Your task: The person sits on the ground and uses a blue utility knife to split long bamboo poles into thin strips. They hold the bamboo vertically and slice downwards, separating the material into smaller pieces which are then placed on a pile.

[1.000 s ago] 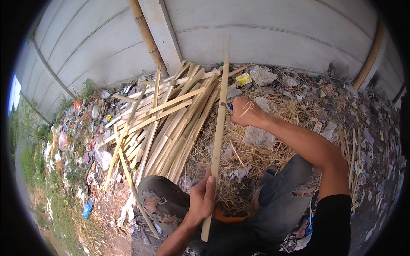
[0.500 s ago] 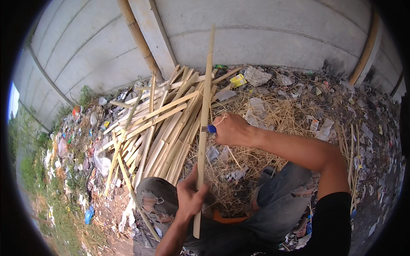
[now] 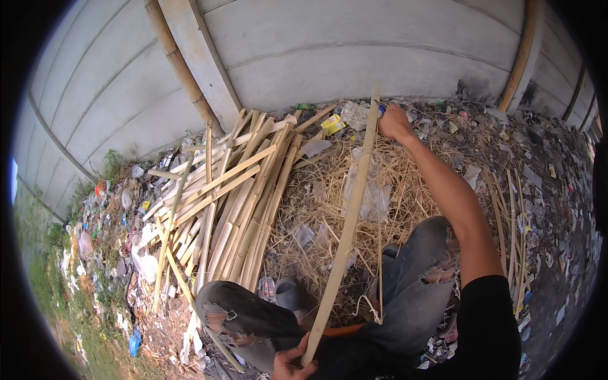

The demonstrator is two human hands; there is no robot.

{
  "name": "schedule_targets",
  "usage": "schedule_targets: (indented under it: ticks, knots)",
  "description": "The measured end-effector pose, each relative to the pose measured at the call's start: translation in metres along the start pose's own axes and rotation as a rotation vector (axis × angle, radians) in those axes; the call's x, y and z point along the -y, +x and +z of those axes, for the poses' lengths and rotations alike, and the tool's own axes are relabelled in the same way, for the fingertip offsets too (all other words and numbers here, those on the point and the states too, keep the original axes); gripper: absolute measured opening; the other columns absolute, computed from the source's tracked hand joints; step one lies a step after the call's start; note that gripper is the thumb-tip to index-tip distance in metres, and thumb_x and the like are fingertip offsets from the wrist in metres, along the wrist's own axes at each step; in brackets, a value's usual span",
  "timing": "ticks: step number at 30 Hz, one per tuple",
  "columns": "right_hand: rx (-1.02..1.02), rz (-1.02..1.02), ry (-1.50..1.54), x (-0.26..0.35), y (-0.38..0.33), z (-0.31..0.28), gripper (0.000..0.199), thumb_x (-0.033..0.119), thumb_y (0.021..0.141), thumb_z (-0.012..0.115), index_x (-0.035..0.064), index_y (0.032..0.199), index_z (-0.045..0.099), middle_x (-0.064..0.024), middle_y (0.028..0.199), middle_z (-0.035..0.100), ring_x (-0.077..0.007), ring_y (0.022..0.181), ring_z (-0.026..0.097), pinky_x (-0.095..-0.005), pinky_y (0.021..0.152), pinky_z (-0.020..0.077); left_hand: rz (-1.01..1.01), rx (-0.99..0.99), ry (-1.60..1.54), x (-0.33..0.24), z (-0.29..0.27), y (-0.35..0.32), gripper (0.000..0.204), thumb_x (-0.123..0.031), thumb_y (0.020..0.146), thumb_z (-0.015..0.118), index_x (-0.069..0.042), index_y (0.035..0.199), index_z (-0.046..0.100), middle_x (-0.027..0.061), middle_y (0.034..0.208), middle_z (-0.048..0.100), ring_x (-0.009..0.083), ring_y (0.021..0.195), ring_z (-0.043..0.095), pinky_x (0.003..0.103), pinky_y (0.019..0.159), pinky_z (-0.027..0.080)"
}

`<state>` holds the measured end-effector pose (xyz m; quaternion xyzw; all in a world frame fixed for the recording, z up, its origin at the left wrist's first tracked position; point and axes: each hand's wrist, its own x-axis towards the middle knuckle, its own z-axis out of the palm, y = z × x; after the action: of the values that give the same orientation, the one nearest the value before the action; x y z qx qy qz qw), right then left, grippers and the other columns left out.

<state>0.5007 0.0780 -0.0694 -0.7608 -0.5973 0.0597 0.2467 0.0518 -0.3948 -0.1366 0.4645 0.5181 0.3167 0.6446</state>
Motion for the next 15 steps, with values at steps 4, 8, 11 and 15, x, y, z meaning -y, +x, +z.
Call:
schedule_targets:
  ticks: [4, 8, 11, 15]
  knots:
    - [-0.089, 0.041, -0.014, -0.007, -0.017, 0.003, 0.033, 0.018, 0.078, 0.069, -0.0132, 0.088, 0.069, -0.0345, 0.094, 0.069, -0.0467, 0.089, 0.070, -0.0483, 0.080, 0.0565, -0.087, -0.029, -0.174, 0.014, -0.006, -0.021, 0.057, -0.014, 0.085, 0.077, -0.005, 0.139, 0.060, 0.0166, 0.143, 0.056, 0.0193, 0.106, 0.061, 0.031, 0.079, 0.053]
    - [-0.029, -0.015, 0.030, 0.015, -0.032, -0.017, 0.027, 0.015, 0.074, 0.068, -0.0119, 0.078, 0.068, -0.0318, 0.079, 0.068, -0.0455, 0.081, 0.069, -0.0499, 0.076, 0.0555, 0.261, 0.029, 0.047, 0.002, -0.019, 0.022, 0.068, 0.007, 0.078, 0.072, 0.018, 0.140, 0.047, 0.0179, 0.129, 0.065, 0.0142, 0.111, 0.062, 0.026, 0.093, 0.047]
    - [-0.145, -0.155, 0.050, 0.035, -0.039, -0.020, 0.024, 0.014, 0.074, 0.067, -0.0097, 0.072, 0.066, -0.0300, 0.074, 0.067, -0.0442, 0.074, 0.069, -0.0491, 0.072, 0.0552, 0.283, 0.025, -0.051, -0.013, -0.026, 0.037, 0.068, 0.004, 0.079, 0.074, 0.017, 0.140, 0.047, 0.0200, 0.141, 0.058, 0.0143, 0.122, 0.057, 0.027, 0.102, 0.043]
    - [-0.018, -0.276, 0.082, 0.077, -0.072, -0.030, 0.024, 0.014, 0.077, 0.068, -0.0076, 0.067, 0.063, -0.0282, 0.068, 0.065, -0.0441, 0.068, 0.067, -0.0489, 0.068, 0.0536, 0.316, -0.004, 0.006, -0.037, -0.030, 0.042, 0.069, 0.004, 0.079, 0.074, 0.016, 0.142, 0.047, 0.0197, 0.141, 0.059, 0.0131, 0.121, 0.058, 0.026, 0.101, 0.044]
